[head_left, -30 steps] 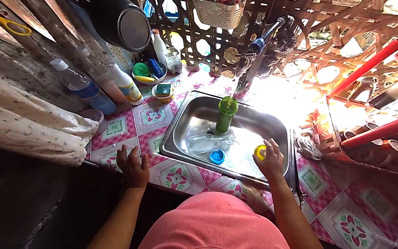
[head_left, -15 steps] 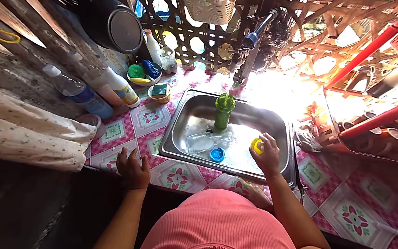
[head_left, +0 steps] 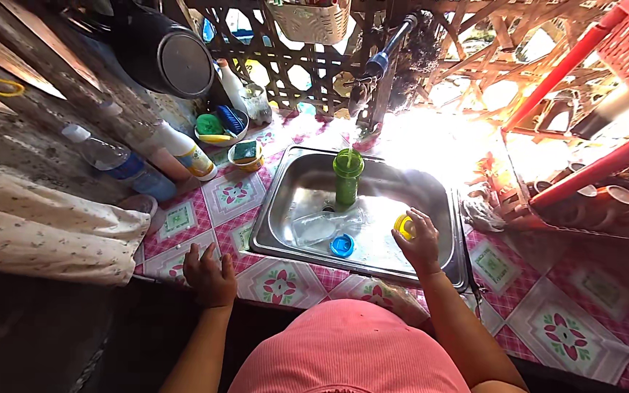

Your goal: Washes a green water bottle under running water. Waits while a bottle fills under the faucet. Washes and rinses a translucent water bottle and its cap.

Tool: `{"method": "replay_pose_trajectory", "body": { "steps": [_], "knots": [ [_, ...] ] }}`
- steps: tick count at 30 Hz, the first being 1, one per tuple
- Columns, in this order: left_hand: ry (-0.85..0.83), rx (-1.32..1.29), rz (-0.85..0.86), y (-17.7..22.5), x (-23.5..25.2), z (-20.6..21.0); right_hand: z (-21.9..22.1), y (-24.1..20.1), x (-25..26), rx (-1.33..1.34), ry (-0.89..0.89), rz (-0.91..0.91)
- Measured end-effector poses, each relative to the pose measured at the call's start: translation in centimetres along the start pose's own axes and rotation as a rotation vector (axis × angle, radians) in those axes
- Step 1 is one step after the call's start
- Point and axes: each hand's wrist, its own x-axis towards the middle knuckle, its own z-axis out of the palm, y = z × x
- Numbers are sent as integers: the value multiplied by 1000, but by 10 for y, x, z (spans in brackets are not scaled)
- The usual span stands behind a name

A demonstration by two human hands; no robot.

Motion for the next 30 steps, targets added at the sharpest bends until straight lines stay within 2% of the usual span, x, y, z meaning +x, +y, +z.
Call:
{"method": "replay_pose_trajectory", "body": {
  "steps": [4,9,10,13,14,15,18,21,25,28,30],
  "knots": [
    [-18,-3,-11,0,0,0,3,5,-2,2,-19,-12],
    [-48,-26,-14,4,2,-4,-4,-1,1,-63,-198,69],
    [-52,-28,-11,4,2,-4,-3,-2,0,-86,-182,61],
    [-67,-27,-9,3,2,-3,7,-1,-6,-165,194,-116],
    [-67,-24,-9,3,3,-3,7,-1,-3,-194,263,-171],
    [-68,-21,-12,2,3,-2,4,-3,0,-207,227,-170],
    [-80,-19,-17,1,1,-1,-12,-10,12,-155,-166,42],
    [-68,-17,-16,0,2,-1,-9,-4,11,-105,-128,37],
    [-48,-22,-7,0,1,1,-10,-4,10,-69,-204,108],
    [-66,-26,-18,1,1,0,-7,-3,7,-108,-138,52],
    [-62,-26,-8,0,1,0,-9,-4,8,-152,-203,44]
  ]
}}
